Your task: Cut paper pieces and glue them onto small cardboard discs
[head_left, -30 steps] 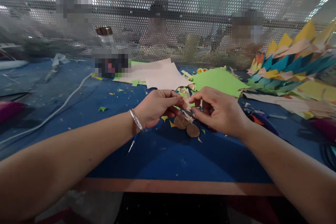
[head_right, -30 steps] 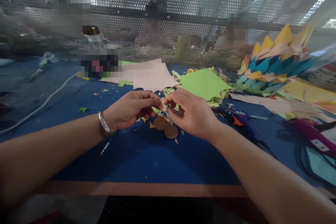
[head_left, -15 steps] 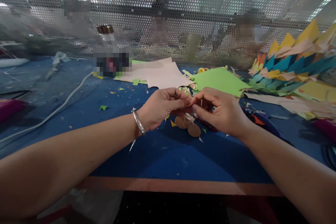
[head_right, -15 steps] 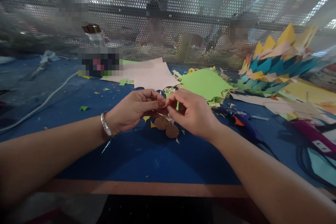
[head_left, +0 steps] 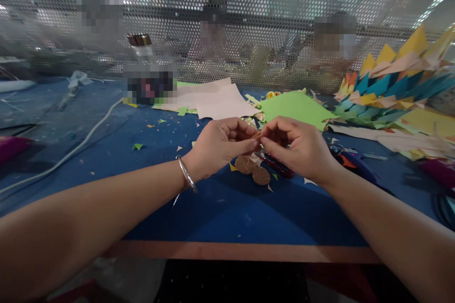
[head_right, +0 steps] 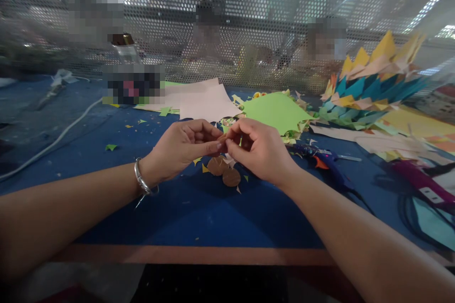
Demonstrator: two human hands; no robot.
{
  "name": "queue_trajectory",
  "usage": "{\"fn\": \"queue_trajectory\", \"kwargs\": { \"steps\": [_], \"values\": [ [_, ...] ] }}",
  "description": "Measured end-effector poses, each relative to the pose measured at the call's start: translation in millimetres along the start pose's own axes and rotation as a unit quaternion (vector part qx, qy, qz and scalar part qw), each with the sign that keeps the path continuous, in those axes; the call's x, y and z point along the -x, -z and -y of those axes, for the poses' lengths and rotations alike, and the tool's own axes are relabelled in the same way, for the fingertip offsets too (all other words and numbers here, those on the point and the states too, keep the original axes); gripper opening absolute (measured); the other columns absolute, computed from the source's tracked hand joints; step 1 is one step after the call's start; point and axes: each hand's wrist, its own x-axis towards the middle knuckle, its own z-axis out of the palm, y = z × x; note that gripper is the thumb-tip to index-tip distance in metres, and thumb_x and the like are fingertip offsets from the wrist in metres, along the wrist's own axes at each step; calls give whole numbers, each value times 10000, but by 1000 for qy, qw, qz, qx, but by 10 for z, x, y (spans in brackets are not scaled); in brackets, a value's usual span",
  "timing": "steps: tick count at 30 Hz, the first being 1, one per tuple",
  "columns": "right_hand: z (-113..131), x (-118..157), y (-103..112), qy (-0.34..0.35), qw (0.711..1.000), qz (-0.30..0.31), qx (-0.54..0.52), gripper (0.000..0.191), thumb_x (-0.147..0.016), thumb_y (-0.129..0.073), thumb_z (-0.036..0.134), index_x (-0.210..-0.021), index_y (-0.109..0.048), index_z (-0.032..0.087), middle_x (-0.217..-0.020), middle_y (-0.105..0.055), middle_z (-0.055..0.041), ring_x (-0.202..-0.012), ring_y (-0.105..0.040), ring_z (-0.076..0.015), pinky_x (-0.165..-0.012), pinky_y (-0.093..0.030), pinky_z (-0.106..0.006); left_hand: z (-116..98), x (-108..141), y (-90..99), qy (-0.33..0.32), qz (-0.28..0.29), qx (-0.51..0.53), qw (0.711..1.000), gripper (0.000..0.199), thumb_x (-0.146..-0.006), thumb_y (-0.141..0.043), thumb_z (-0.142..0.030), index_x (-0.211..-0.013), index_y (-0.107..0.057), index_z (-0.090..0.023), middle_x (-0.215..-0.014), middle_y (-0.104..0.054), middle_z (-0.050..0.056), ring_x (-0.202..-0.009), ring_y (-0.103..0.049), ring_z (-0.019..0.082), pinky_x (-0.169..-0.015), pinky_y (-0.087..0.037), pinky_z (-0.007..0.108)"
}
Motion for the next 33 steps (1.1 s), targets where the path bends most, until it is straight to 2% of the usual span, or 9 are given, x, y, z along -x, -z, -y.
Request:
{"fn": "queue_trajectory", "kwargs": {
  "steps": [10,15,25,30,33],
  "values": [
    [-5,-2,-4,3,1000,3,7,85,-832,-648,233,-795,-593,180,-668,-543,26,-519,-455,-76,-474,-373,-231,-7,6,2,-13,-16,-58,998,89,-775,-720,-137,-826,-648,-150,-758,-743,8,-714,-722,108,-674,-579,203],
    [-6,4,4,0,1000,8,25,86,-837,-652,248,-864,-608,180,-686,-563,25,-501,-462,-75,-465,-378,-233,2,-4,9,5,-15,-72,997,98,-778,-725,-172,-834,-646,-156,-777,-752,25,-739,-733,129,-695,-591,228],
    [9,0,-1,21,999,15,19,26,-830,-613,181,-809,-600,172,-675,-562,18,-532,-475,-82,-477,-376,-231,-3,-4,21,26,9,-22,999,110,-774,-744,-172,-816,-653,-128,-744,-734,19,-704,-718,120,-701,-595,235],
    [15,4,8,20,1000,11,12,42,-834,-602,191,-800,-596,165,-689,-578,8,-531,-470,-77,-476,-380,-224,-3,0,26,10,31,-14,999,169,-718,-777,-127,-835,-655,-126,-765,-740,11,-732,-717,111,-736,-586,222],
    [23,4,14,21,1000,12,7,50,-840,-595,192,-798,-593,164,-688,-574,8,-535,-473,-78,-480,-387,-223,-16,-5,28,7,26,-4,1000,159,-726,-761,-109,-833,-646,-132,-757,-741,4,-734,-725,110,-732,-588,214]
  ]
}}
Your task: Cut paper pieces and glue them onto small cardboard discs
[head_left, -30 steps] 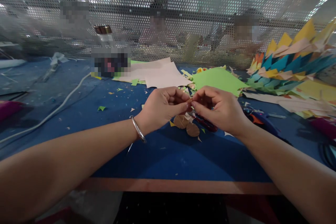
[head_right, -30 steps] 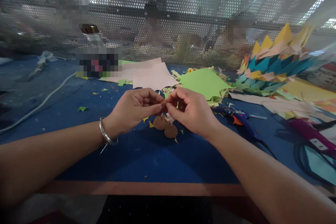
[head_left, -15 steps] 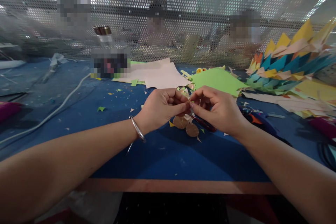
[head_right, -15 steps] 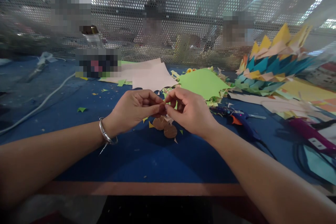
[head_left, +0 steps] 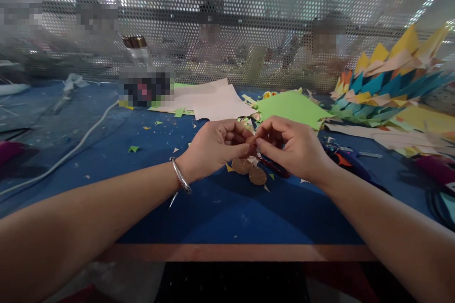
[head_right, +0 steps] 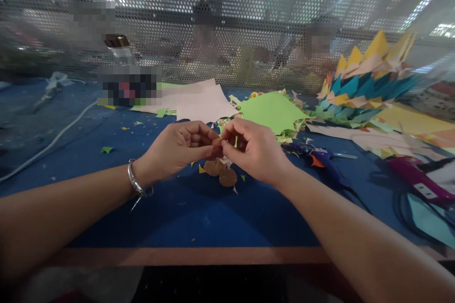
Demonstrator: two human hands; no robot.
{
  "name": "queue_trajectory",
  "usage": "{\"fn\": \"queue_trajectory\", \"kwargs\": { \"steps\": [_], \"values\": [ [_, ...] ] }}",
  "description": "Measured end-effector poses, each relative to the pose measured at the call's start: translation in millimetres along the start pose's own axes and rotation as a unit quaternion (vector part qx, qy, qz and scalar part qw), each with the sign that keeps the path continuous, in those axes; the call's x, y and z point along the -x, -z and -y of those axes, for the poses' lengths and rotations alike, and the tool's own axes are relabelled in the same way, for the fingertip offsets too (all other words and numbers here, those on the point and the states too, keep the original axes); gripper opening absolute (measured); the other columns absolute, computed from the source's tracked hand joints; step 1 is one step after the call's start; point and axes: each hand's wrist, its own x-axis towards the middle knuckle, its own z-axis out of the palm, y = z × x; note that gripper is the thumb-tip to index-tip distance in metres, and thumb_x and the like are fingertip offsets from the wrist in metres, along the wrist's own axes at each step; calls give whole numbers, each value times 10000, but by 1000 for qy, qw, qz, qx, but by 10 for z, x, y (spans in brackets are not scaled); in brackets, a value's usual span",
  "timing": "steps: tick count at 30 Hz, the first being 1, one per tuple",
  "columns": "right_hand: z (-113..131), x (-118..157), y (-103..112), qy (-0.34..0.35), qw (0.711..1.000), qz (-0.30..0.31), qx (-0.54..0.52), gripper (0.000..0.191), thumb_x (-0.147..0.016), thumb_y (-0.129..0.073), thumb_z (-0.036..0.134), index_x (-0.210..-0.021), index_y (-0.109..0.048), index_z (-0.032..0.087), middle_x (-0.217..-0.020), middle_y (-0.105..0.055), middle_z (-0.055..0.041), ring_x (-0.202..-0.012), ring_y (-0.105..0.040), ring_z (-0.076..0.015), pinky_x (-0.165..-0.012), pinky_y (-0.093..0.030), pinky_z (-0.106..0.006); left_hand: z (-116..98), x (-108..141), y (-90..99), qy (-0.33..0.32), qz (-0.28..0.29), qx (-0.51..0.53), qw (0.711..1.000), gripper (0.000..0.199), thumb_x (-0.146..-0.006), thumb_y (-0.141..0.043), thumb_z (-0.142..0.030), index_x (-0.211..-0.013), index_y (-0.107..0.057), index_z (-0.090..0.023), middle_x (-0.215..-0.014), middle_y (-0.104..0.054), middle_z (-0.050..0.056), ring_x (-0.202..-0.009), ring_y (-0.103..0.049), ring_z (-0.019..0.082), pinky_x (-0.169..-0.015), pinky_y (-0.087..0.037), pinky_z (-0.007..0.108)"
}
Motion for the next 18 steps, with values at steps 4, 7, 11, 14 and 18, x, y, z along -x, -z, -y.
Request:
{"fn": "queue_trajectory", "kwargs": {
  "steps": [4,7,11,14,18],
  "values": [
    [5,-2,5,4,1000,3,2,48,-843,-596,194,-809,-598,160,-675,-547,21,-509,-443,-66,-468,-371,-224,-22,-6,4,2,-8,-10,1000,115,-759,-747,-119,-831,-658,-128,-752,-748,13,-723,-733,117,-713,-598,217],
    [5,1,7,5,1000,2,7,57,-848,-598,202,-810,-602,160,-671,-542,24,-503,-436,-64,-462,-367,-223,-17,-11,11,-4,-11,-17,1000,109,-761,-753,-123,-823,-664,-127,-747,-750,15,-719,-736,122,-711,-605,223],
    [-3,4,3,11,1000,4,11,50,-845,-596,185,-800,-600,164,-661,-543,26,-513,-444,-66,-465,-369,-218,-3,-16,20,-7,-8,-32,999,108,-763,-755,-135,-824,-666,-127,-753,-756,21,-725,-740,127,-712,-608,228],
    [-12,4,-2,13,1000,6,16,50,-847,-600,185,-802,-600,165,-660,-545,25,-520,-457,-70,-467,-378,-217,-12,-14,18,-8,-9,-45,999,106,-765,-751,-142,-817,-660,-132,-740,-755,16,-726,-743,134,-721,-616,244],
    [-16,6,-6,19,1000,4,21,64,-855,-605,190,-794,-597,168,-675,-555,19,-533,-473,-77,-483,-398,-222,-46,-5,8,-5,-15,-72,997,93,-769,-752,-138,-805,-666,-131,-699,-745,10,-679,-730,123,-672,-603,221]
  ]
}}
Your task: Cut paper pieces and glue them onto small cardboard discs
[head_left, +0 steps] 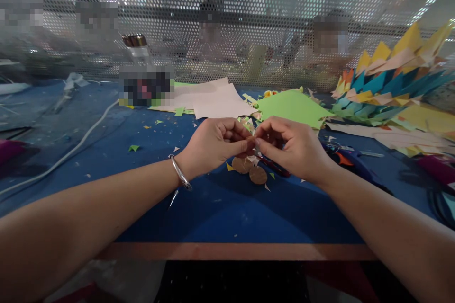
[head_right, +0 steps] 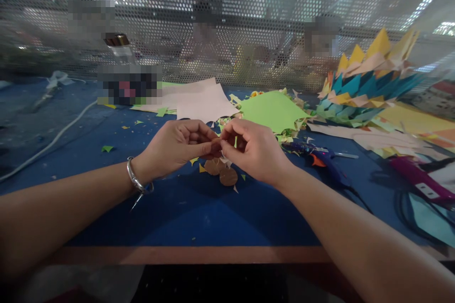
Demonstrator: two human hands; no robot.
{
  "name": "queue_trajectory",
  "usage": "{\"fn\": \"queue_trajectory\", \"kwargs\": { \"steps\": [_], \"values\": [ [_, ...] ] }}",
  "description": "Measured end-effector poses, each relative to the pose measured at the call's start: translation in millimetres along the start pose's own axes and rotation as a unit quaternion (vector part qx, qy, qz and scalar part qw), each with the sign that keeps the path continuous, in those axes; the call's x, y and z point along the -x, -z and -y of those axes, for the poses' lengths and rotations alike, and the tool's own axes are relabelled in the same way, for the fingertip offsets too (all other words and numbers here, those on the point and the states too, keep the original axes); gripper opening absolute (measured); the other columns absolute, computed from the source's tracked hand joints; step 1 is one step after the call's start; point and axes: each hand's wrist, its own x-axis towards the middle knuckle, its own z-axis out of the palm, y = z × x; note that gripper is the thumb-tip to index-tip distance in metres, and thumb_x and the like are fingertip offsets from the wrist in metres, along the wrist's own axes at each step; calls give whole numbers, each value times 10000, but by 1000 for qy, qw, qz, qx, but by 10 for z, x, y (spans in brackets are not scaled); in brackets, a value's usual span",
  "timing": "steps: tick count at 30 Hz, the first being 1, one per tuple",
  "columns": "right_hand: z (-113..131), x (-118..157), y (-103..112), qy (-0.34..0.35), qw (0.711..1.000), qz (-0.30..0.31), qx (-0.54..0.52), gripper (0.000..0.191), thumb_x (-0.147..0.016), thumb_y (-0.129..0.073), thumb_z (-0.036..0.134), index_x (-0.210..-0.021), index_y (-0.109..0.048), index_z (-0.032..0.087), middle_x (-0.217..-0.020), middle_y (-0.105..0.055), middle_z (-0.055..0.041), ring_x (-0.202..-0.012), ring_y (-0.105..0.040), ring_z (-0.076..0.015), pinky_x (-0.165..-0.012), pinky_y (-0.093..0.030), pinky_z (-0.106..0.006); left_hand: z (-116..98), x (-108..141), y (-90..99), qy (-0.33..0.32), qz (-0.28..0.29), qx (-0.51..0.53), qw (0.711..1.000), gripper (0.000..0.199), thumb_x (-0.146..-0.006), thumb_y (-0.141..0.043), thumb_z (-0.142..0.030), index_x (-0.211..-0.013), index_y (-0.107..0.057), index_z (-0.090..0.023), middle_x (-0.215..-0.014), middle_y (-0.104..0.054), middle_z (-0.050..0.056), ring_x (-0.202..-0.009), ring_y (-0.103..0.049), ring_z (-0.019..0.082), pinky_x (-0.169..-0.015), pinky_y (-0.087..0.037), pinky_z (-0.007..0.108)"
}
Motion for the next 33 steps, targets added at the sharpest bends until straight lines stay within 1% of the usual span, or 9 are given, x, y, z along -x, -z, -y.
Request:
{"fn": "queue_trajectory", "kwargs": {
  "steps": [4,11,13,18,20,22,26,29,33],
  "values": [
    [5,1,3,1,1000,1,2,72,-850,-607,184,-782,-590,171,-652,-545,25,-521,-467,-78,-472,-386,-223,-23,7,-1,16,0,1,1000,74,-783,-746,-133,-808,-676,-129,-691,-743,8,-664,-722,112,-655,-593,204],
    [1,9,10,6,1000,6,5,92,-868,-590,177,-777,-593,167,-681,-555,15,-552,-465,-79,-502,-393,-223,-27,12,-1,38,18,7,999,105,-784,-770,-177,-810,-680,-130,-696,-745,10,-687,-728,126,-677,-607,228],
    [3,7,11,13,1000,5,10,105,-869,-589,173,-764,-594,165,-672,-542,18,-555,-453,-78,-502,-380,-222,-40,13,-3,41,19,8,999,83,-799,-754,-166,-799,-679,-129,-689,-739,8,-674,-722,119,-676,-603,222],
    [15,3,19,19,1000,-2,17,119,-871,-586,166,-752,-598,161,-662,-527,23,-556,-437,-74,-503,-360,-224,-54,16,-4,45,17,28,998,93,-775,-769,-136,-809,-683,-118,-684,-731,6,-648,-702,99,-670,-589,200],
    [14,4,25,14,1000,-5,12,120,-870,-589,160,-750,-596,163,-656,-519,28,-546,-424,-71,-492,-349,-224,-31,15,-3,44,21,36,998,77,-800,-748,-156,-819,-687,-115,-696,-734,14,-643,-696,94,-666,-587,199],
    [8,7,29,7,1000,-3,4,116,-871,-596,158,-755,-595,168,-648,-514,33,-541,-418,-71,-479,-339,-221,5,11,-3,44,39,45,997,77,-821,-729,-181,-821,-693,-113,-712,-738,23,-635,-688,88,-656,-582,198],
    [-5,10,27,-11,1000,5,-10,103,-877,-606,171,-775,-597,177,-663,-543,26,-549,-431,-77,-478,-344,-222,61,2,-4,51,73,53,995,78,-811,-727,-198,-820,-701,-125,-733,-748,33,-675,-707,106,-663,-586,216],
    [-5,9,20,-22,1000,8,-19,104,-881,-604,182,-777,-593,180,-659,-544,26,-551,-442,-79,-487,-349,-225,68,-2,-2,45,73,50,995,76,-821,-708,-191,-778,-691,-132,-715,-741,31,-683,-713,112,-657,-585,214],
    [-5,6,23,-39,998,17,-41,108,-886,-607,209,-782,-597,181,-635,-520,38,-520,-417,-71,-465,-331,-224,76,-3,7,24,79,43,996,151,-829,-727,-232,-726,-679,-133,-680,-727,26,-643,-695,106,-633,-574,207]
  ]
}}
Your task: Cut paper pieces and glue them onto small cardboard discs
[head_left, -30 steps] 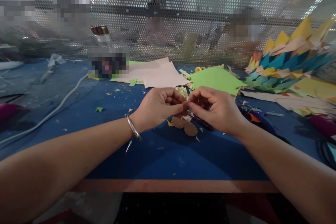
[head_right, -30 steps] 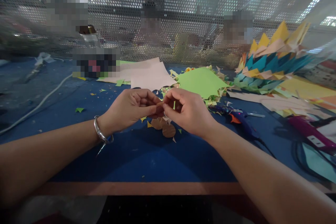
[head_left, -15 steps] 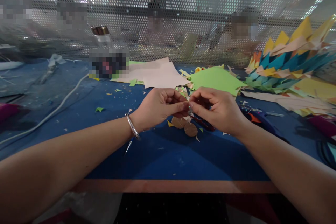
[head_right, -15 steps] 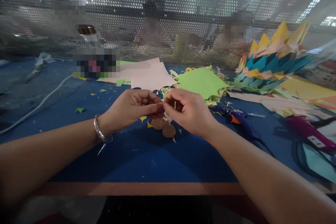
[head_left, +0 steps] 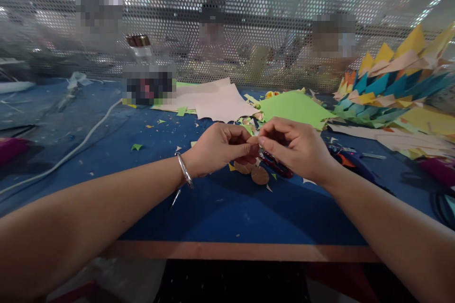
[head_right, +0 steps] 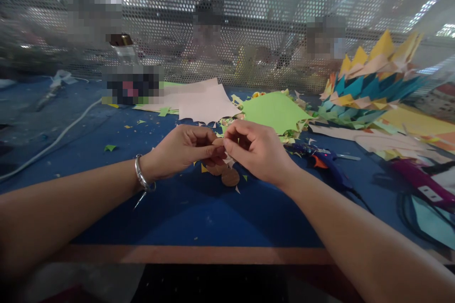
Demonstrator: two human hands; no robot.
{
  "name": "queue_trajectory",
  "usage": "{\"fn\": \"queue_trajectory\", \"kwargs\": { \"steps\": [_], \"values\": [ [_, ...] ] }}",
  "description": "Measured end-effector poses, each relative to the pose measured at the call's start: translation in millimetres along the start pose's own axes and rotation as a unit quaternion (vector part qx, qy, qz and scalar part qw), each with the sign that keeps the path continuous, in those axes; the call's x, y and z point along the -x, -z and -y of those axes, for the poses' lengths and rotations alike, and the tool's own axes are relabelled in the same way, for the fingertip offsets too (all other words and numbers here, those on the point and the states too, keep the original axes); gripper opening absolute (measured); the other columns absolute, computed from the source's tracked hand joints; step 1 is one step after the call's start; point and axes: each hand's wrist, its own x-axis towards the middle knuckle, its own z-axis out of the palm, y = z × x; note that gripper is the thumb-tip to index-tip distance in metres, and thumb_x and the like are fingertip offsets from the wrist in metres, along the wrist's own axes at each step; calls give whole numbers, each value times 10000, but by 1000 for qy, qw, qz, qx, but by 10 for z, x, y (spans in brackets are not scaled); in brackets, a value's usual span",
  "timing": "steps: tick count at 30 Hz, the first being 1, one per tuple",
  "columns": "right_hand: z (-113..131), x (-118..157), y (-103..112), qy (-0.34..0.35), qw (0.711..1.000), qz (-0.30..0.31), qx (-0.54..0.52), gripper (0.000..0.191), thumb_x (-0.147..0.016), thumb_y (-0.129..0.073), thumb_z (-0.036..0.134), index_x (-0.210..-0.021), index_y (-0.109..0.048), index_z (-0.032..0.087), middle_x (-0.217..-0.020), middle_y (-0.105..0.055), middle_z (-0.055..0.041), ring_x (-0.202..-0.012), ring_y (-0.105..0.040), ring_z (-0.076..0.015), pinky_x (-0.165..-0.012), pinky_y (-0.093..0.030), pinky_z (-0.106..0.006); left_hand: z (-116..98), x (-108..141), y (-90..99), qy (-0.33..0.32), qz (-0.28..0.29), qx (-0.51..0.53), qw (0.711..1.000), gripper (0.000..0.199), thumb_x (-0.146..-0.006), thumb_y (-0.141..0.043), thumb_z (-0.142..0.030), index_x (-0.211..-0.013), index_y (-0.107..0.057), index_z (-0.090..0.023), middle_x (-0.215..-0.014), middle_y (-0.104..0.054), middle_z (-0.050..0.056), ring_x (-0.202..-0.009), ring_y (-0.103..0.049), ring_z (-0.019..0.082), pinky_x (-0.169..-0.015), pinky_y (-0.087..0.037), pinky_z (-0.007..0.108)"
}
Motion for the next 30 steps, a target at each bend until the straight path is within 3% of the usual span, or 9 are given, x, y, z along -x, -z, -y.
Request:
{"fn": "queue_trajectory", "kwargs": {
  "steps": [4,8,12,15,19,22,26,30],
  "values": [
    [18,-5,15,-19,998,19,-53,113,-875,-610,209,-767,-592,180,-611,-510,49,-474,-423,-61,-429,-321,-220,-16,3,22,-17,29,-14,999,206,-787,-788,-287,-707,-678,-133,-684,-727,23,-629,-688,110,-625,-576,212],
    [64,-18,22,-42,993,24,-105,129,-867,-606,201,-743,-573,185,-555,-495,64,-406,-420,-56,-376,-290,-217,-91,-17,108,-40,77,-67,994,210,-848,-722,-328,-755,-713,-140,-727,-740,37,-642,-691,121,-619,-565,218],
    [42,-39,42,-38,994,-31,-94,180,-866,-641,217,-708,-557,195,-540,-485,62,-420,-419,-61,-415,-323,-230,-88,-87,263,-68,37,-188,979,272,-920,-599,-359,-781,-721,-160,-752,-741,54,-655,-668,129,-615,-524,232],
    [-26,-56,73,-39,994,-65,-85,213,-874,-663,243,-700,-547,204,-538,-459,65,-439,-398,-67,-471,-369,-256,-5,-139,358,-90,-9,-327,941,175,-858,-634,-303,-880,-739,-164,-821,-740,74,-702,-644,153,-647,-491,260],
    [-86,-63,88,-46,995,-71,-48,248,-865,-700,297,-699,-539,206,-559,-445,61,-461,-395,-74,-469,-353,-265,80,-163,395,-100,-6,-458,883,215,-760,-667,-233,-952,-738,-169,-920,-706,94,-696,-599,162,-629,-445,277],
    [-90,-55,72,-40,997,-58,-12,267,-887,-678,348,-709,-543,201,-582,-460,49,-480,-406,-78,-464,-345,-259,97,-171,401,-107,-15,-476,873,258,-746,-667,-242,-983,-728,-160,-937,-676,103,-695,-579,167,-639,-441,292],
    [-93,-45,51,-39,999,-33,-1,290,-897,-665,381,-715,-527,202,-602,-455,46,-482,-381,-75,-453,-326,-251,110,-191,419,-115,8,-490,864,159,-719,-644,-186,-851,-732,-174,-901,-681,95,-840,-618,222,-741,-462,325],
    [-112,-42,37,-32,999,-26,1,325,-879,-698,420,-712,-518,207,-569,-412,55,-479,-365,-79,-450,-302,-250,94,-163,371,-125,-33,-439,889,152,-760,-588,-155,-865,-696,-169,-914,-706,76,-814,-642,183,-737,-485,297]
  ]
}}
